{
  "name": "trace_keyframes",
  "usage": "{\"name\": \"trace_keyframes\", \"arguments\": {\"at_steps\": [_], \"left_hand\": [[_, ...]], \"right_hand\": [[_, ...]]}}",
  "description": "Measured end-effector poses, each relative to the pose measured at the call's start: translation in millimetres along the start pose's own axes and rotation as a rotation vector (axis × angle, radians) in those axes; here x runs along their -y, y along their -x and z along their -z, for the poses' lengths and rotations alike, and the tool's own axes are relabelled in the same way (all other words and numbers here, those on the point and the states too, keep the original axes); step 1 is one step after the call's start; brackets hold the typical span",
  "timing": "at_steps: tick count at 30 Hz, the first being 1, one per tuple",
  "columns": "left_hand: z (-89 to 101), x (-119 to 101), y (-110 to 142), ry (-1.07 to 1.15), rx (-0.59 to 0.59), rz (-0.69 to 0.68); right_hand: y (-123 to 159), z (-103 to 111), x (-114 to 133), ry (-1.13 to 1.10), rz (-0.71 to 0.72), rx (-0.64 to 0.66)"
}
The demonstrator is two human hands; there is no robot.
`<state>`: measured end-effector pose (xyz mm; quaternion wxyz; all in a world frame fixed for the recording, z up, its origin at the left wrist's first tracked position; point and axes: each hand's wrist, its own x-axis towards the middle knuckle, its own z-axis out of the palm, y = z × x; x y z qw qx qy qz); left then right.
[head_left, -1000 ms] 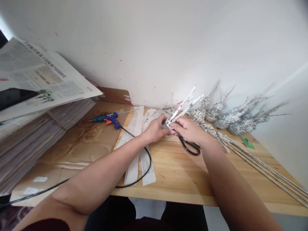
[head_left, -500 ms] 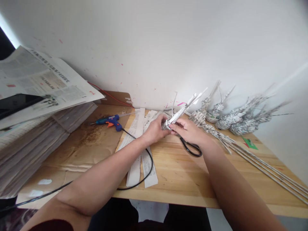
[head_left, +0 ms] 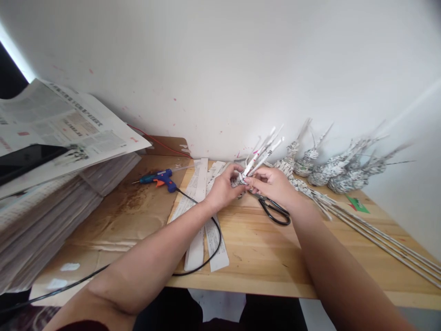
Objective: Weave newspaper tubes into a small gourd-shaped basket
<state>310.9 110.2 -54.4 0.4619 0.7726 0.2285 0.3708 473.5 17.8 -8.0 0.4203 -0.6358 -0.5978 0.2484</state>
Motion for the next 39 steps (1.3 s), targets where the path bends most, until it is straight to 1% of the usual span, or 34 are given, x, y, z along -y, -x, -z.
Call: {"name": "trace_keyframes", "arguments": {"at_steps": [3,8,10,13,15,18,21,24,27,30,34,36,39], "left_hand": [[0.6,0,1,-0.097,-0.036,-0.012],[-0.5,-6,4,-0.174,-0.067,-0.025],[-2.1,-9,6,-0.198,-0.054,-0.005],[-4.3,-12,8,-0.232,0.003,0.008],[-4.6,-11,9,-0.246,0.033,-0.005],[-3.3,-8,8,-0.255,0.042,-0.025],[-1.6,-5,6,-0.185,0.094,-0.055],[-1.8,-3,6,-0.035,0.144,-0.038],[-3.4,-2,5,0.121,0.143,0.001],[-4.8,-3,4,0.252,0.163,0.045],[-5.6,-5,4,0.291,0.134,0.141],[-5.8,-7,4,0.274,0.104,0.157],[-5.7,-9,2,0.277,0.06,0.14]], "right_hand": [[-1,-4,-5,-0.026,0.038,-0.05],[2,-7,-8,-0.091,-0.019,0.012],[6,-9,-11,-0.14,-0.056,-0.007],[12,-13,-17,-0.156,-0.099,-0.039],[15,-16,-21,-0.149,-0.088,-0.026],[16,-16,-26,-0.204,-0.037,0.013],[15,-12,-30,-0.191,-0.006,-0.036],[14,-6,-30,-0.183,-0.008,-0.09],[14,-1,-25,-0.316,-0.053,-0.134],[13,1,-21,-0.427,-0.136,-0.214],[10,0,-27,-0.524,-0.229,-0.281],[8,-3,-30,-0.55,-0.234,-0.283],[7,-7,-31,-0.586,-0.2,-0.252]]}}
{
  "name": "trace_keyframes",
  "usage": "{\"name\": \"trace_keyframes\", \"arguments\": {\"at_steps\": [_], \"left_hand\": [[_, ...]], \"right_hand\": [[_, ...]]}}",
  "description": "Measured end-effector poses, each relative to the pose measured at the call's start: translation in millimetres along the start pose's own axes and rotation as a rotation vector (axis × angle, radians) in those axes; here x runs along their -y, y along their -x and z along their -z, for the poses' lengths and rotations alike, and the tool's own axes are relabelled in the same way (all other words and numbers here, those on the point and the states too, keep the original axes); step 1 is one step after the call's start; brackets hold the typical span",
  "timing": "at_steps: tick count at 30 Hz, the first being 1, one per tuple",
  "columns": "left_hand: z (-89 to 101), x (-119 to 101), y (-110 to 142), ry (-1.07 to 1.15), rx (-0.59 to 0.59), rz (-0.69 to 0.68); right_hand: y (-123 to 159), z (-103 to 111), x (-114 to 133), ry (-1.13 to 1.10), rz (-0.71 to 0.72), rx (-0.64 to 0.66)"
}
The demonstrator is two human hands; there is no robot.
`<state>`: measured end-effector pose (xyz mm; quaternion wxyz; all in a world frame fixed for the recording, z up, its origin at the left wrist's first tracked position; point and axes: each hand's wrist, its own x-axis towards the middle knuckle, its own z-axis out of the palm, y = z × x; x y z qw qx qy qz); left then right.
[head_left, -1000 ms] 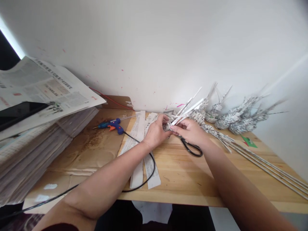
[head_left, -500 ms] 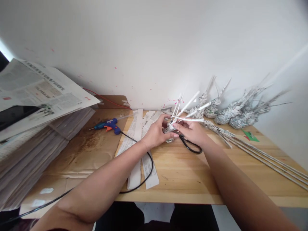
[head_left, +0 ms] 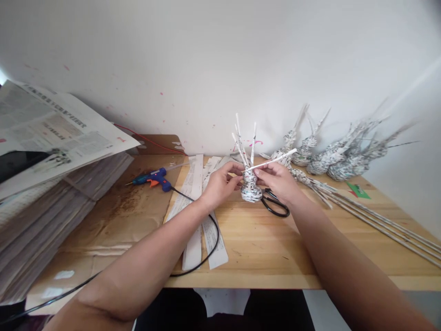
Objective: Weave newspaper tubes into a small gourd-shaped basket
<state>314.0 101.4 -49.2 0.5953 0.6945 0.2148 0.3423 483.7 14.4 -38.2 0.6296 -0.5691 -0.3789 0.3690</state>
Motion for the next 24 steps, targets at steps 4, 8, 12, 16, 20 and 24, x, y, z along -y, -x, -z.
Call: {"name": "trace_keyframes", "arguments": {"at_steps": [4,8,12,16,20,24], "left_hand": [[1.4,-3,-2,-0.001,-0.056,-0.023],[4.8,-4,-4,-0.027,-0.077,-0.037],[7.9,-5,-5,0.028,-0.015,-0.052],[10.5,-9,-4,0.12,0.045,-0.005],[13.5,-12,-4,0.175,0.066,0.094],[14.8,-15,-4,0.116,0.053,0.109]], "right_hand": [[4,-5,2,-0.038,0.023,0.068],[8,-8,4,-0.015,0.066,0.098],[11,-10,6,0.007,0.053,0.1],[13,-12,10,0.005,0.03,0.106],[16,-14,14,0.023,0.007,0.113],[18,-15,14,0.06,0.018,0.113]]}}
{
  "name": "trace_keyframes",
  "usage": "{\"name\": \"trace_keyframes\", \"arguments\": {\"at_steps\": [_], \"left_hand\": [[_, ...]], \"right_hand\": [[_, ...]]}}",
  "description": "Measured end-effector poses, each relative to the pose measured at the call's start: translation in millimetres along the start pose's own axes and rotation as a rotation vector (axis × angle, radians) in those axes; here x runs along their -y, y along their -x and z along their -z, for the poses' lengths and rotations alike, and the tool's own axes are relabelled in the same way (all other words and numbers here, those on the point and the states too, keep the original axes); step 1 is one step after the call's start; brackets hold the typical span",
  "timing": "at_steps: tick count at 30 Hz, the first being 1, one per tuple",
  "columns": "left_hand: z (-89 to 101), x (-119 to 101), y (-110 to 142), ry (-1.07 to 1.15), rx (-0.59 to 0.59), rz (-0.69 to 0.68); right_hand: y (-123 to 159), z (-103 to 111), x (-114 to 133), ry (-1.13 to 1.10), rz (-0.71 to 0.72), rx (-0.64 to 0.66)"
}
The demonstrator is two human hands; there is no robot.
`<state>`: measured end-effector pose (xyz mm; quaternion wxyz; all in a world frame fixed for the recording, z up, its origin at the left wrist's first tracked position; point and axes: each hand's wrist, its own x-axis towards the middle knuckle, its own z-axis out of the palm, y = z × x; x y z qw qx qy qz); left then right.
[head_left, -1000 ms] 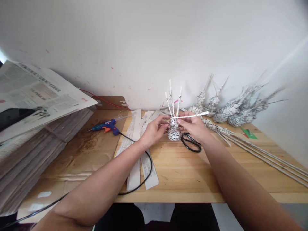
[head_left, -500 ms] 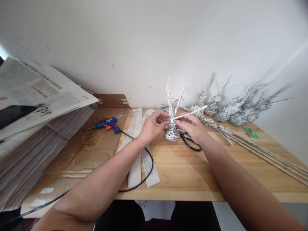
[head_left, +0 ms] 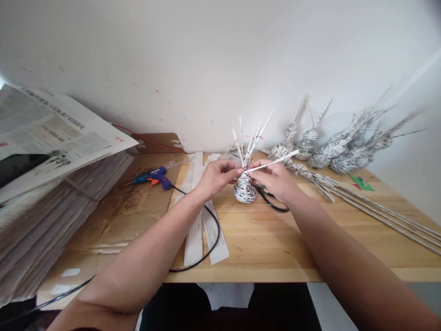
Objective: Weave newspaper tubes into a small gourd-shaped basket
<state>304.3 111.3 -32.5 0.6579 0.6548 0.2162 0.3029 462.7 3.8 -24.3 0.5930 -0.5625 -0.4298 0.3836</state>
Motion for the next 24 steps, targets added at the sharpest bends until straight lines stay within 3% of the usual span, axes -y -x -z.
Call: {"name": "trace_keyframes", "arguments": {"at_steps": [6,12,24], "left_hand": [[1.0,-2.8,-0.2,-0.043,0.059,-0.011],[4.0,0.3,0.2,-0.06,0.118,-0.065],[6.4,-1.8,-1.4,0.034,0.06,0.018]], "right_hand": [[-0.7,-1.7,-0.9,0.061,0.024,-0.005],[1.3,-7.1,3.7,-0.053,-0.032,-0.011],[5.0,-3.8,5.8,0.0,-0.014,0.027]]}}
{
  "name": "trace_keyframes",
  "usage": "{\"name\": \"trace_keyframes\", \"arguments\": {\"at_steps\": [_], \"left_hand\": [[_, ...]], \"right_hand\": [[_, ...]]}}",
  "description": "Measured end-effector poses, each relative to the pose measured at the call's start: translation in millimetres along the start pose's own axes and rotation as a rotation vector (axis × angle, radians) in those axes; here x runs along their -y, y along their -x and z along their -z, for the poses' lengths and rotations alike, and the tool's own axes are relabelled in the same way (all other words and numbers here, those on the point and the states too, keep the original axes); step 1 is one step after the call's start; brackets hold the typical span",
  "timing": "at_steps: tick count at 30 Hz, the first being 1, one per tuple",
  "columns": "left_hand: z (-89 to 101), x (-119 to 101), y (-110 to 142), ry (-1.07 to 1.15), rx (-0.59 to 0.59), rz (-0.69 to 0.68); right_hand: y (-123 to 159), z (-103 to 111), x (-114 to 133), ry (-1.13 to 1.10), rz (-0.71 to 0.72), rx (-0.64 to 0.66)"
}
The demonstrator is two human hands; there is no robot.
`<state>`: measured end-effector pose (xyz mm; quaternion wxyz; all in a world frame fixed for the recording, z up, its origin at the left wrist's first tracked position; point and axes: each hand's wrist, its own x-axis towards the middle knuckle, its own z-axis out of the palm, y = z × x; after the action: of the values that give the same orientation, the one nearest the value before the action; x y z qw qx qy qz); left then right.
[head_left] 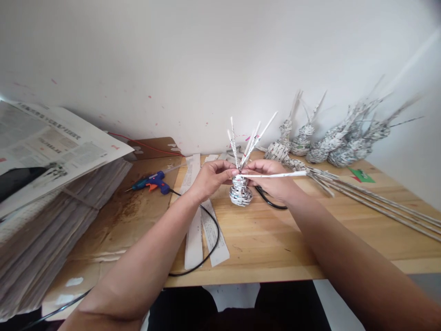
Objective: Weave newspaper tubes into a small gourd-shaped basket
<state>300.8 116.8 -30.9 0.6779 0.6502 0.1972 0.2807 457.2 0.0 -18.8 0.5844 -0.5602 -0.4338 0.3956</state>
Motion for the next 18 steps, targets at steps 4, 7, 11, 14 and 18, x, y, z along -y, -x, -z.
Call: {"name": "trace_keyframes", "arguments": {"at_steps": [4,7,11,14,18], "left_hand": [[1.2,-1,-1,0.033,0.026,0.017],[3.5,-2,-1,-0.028,0.058,-0.019],[7.7,-3,-1,-0.179,0.113,-0.173],[11.1,-3,-1,-0.248,0.139,-0.23],[14.7,-4,-2,-0.28,0.163,-0.271]], "right_hand": [[0,2,-2,0.119,0.07,0.011],[0,2,-5,0.119,0.121,0.01],[-1,3,-6,0.117,0.138,0.032],[-1,6,-1,0.127,0.153,0.099],[0,11,6,0.074,0.133,0.056]]}}
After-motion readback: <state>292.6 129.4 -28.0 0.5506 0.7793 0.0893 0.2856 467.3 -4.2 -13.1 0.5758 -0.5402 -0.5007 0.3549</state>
